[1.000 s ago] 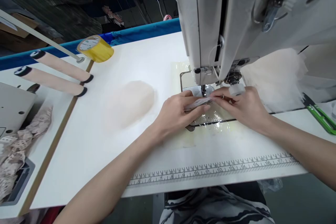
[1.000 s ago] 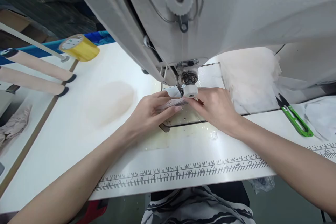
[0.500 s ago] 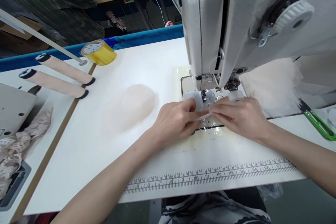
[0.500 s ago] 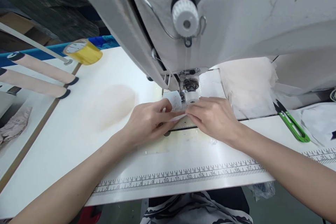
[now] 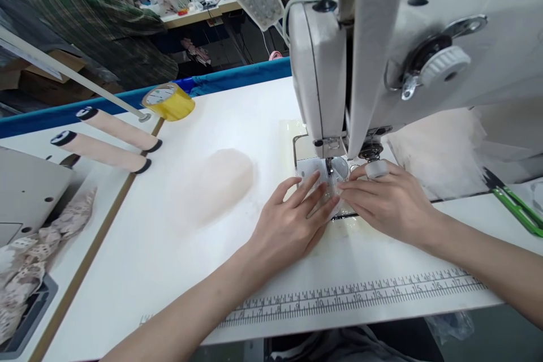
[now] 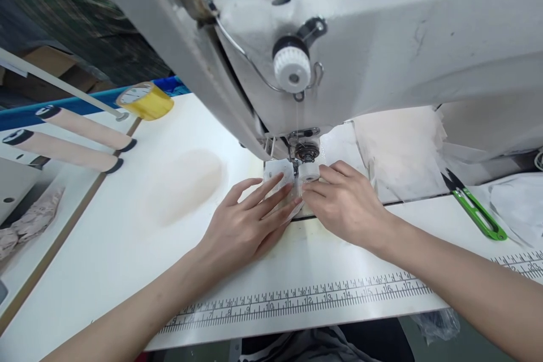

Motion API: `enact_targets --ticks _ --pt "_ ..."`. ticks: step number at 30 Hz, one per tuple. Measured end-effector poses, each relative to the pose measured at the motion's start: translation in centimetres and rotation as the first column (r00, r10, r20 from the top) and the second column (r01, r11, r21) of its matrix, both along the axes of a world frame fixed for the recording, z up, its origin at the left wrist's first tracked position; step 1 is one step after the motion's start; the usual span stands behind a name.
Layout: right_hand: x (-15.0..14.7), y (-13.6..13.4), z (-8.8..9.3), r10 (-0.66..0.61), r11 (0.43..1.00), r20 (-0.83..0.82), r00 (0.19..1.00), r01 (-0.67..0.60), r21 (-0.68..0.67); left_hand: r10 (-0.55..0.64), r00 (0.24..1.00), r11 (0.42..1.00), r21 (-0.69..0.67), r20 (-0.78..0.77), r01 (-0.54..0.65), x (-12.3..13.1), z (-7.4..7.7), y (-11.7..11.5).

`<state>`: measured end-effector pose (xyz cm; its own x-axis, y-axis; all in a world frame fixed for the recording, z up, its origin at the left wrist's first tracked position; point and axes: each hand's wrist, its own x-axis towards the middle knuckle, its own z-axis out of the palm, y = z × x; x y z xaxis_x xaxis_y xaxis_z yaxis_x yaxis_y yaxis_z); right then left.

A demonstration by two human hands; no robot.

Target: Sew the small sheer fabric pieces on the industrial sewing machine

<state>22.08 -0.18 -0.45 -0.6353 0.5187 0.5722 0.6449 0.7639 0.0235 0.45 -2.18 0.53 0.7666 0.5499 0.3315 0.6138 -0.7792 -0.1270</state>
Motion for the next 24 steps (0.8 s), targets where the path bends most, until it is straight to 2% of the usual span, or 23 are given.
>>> enact_targets --ticks 7,17,24 --pt "-0.1 0.4 0.0 -0.030 0.998 -0.006 1.000 0.031 0.046 0.032 0.999 0.999 -0.020 0.012 -0.032 0.1 -0.1 0.8" --pt "-0.3 1.4 -0.6 -0.128 0.988 0.048 0.991 0.124 0.090 0.068 0.997 0.997 0.034 0.029 -0.069 0.0 -0.4 2.7" --pt "-0.3 0.9 -0.5 -0.117 0.990 0.121 0.986 0.106 0.093 0.049 0.997 0.995 0.087 0.068 -0.055 0.0 -0.4 1.6"
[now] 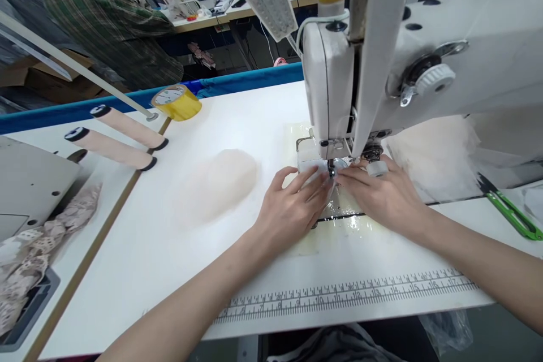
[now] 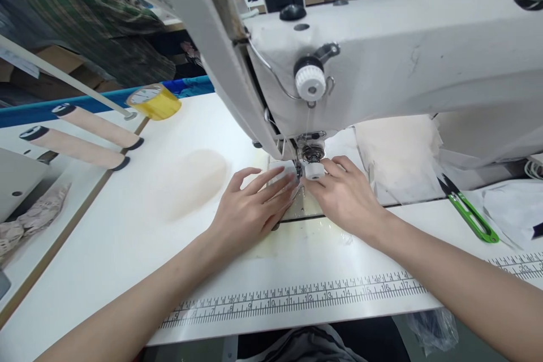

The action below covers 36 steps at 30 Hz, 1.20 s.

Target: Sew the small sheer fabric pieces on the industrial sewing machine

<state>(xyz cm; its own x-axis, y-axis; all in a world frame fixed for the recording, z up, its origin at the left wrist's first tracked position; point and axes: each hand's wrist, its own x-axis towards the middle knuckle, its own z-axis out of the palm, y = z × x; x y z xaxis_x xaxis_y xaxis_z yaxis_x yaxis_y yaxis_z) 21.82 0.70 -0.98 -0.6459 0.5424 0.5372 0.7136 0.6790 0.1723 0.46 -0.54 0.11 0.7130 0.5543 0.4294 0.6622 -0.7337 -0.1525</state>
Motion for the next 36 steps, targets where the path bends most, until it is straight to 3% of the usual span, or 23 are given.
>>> enact_targets --ticks 10,36 --pt "0.21 -0.56 -0.05 0.085 0.996 -0.014 0.996 -0.085 -0.013 -0.061 0.998 0.997 -0.044 0.015 0.062 -0.11 -0.19 -0.56" --pt "-0.01 -0.51 -0.21 0.034 0.999 0.059 0.998 -0.032 -0.027 -0.030 0.998 0.997 -0.067 0.055 0.033 0.04 -0.27 0.08"
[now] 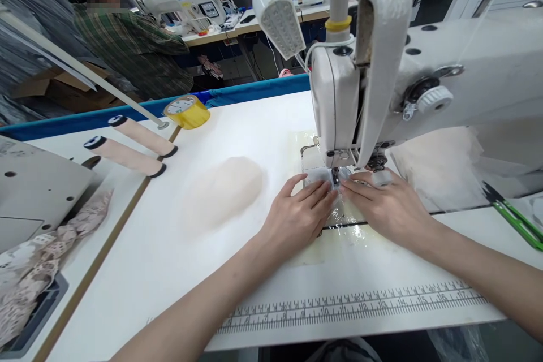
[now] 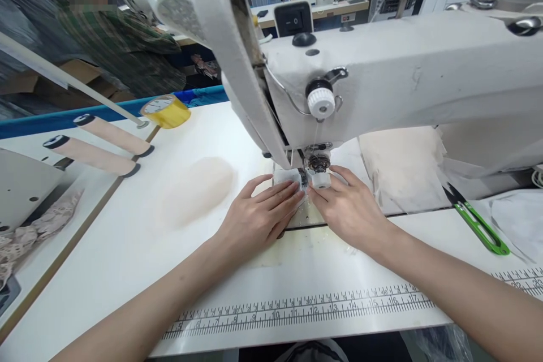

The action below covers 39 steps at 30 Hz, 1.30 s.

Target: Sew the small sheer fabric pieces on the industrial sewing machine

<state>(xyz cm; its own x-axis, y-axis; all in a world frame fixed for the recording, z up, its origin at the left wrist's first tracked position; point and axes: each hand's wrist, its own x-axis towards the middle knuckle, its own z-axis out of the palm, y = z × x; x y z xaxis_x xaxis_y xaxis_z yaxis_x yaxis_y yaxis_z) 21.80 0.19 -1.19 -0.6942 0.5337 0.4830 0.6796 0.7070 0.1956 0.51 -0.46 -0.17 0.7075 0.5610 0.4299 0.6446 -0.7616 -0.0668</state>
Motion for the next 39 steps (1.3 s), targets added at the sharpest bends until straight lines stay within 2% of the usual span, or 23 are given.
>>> enact_targets --ticks 8,23,26,30,34,36,39 --pt "0.0 0.0 -0.1 -0.033 0.999 -0.001 0.999 0.032 -0.037 -0.004 1.000 1.000 0.007 0.013 0.004 0.0 0.1 0.2" --pt "0.0 -0.1 0.1 -0.031 0.999 -0.010 0.999 0.031 0.028 0.004 1.000 1.000 0.021 0.024 -0.005 -0.1 0.1 0.3" --pt "0.0 0.0 0.1 -0.028 0.999 -0.004 1.000 0.028 0.024 0.007 0.998 1.000 -0.022 0.063 -0.006 -0.4 0.1 0.5" --pt "0.0 0.1 0.5 -0.024 1.000 -0.007 1.000 0.024 0.018 0.052 0.999 0.994 -0.093 0.005 -0.051 -0.6 0.3 0.5" --pt "-0.4 -0.6 0.9 -0.001 0.999 -0.097 0.995 0.005 0.043 0.062 0.997 0.998 0.009 0.042 -0.062 -0.8 0.9 0.2" --pt "-0.9 -1.1 1.0 0.026 1.000 -0.130 0.991 -0.027 -0.006 0.078 0.994 0.995 0.063 0.078 -0.083 -0.8 1.1 0.4" --pt "-1.4 -1.6 0.9 0.054 0.995 -0.134 0.990 -0.065 -0.079 0.024 0.998 0.998 0.057 0.054 -0.028 -1.0 0.9 0.9"
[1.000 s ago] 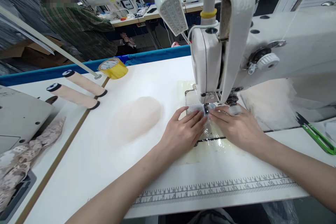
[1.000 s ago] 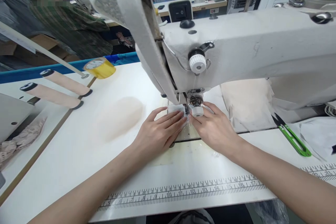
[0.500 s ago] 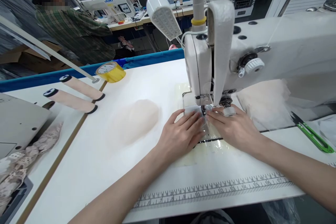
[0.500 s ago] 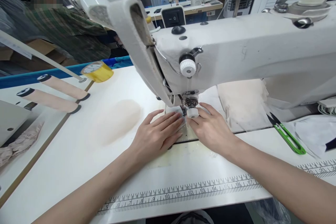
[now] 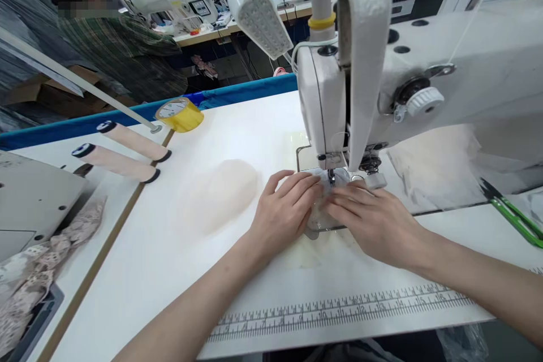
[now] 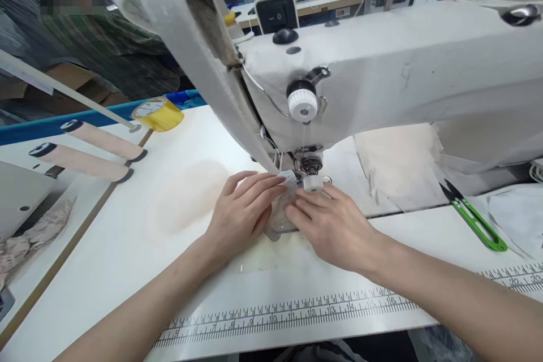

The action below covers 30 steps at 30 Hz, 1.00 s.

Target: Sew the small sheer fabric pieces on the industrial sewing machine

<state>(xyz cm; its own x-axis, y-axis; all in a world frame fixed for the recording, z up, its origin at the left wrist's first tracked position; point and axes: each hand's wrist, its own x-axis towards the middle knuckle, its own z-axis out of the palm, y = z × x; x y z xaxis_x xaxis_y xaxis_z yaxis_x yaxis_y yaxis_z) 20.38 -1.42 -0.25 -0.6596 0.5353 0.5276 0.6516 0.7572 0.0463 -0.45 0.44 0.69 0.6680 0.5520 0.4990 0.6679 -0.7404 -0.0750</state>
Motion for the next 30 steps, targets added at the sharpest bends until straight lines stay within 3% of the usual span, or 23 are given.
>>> enact_targets --ticks 4,8,14,20,30 --pt "-0.2 -0.4 0.2 -0.034 0.999 -0.022 0.999 0.034 0.002 -0.075 0.995 0.995 -0.070 -0.069 0.071 -0.3 -0.6 0.6" --pt "-0.5 -0.7 0.1 0.049 0.995 0.015 0.999 -0.047 -0.093 -0.066 0.996 0.993 -0.106 -0.066 0.059 -0.4 -0.9 0.8" --pt "0.0 0.2 0.1 -0.136 0.969 0.086 0.987 0.151 -0.195 -0.064 0.997 0.985 -0.165 -0.031 0.058 0.0 -0.8 0.5" --pt "1.0 1.6 0.1 -0.211 0.944 0.056 0.976 0.219 -0.248 -0.053 0.995 0.991 -0.127 -0.082 0.042 0.5 -1.0 -0.3" --pt "1.0 1.9 -0.1 -0.168 0.980 0.106 0.980 0.177 -0.091 -0.013 0.980 0.996 -0.091 -0.199 -0.005 0.4 -0.5 -0.7"
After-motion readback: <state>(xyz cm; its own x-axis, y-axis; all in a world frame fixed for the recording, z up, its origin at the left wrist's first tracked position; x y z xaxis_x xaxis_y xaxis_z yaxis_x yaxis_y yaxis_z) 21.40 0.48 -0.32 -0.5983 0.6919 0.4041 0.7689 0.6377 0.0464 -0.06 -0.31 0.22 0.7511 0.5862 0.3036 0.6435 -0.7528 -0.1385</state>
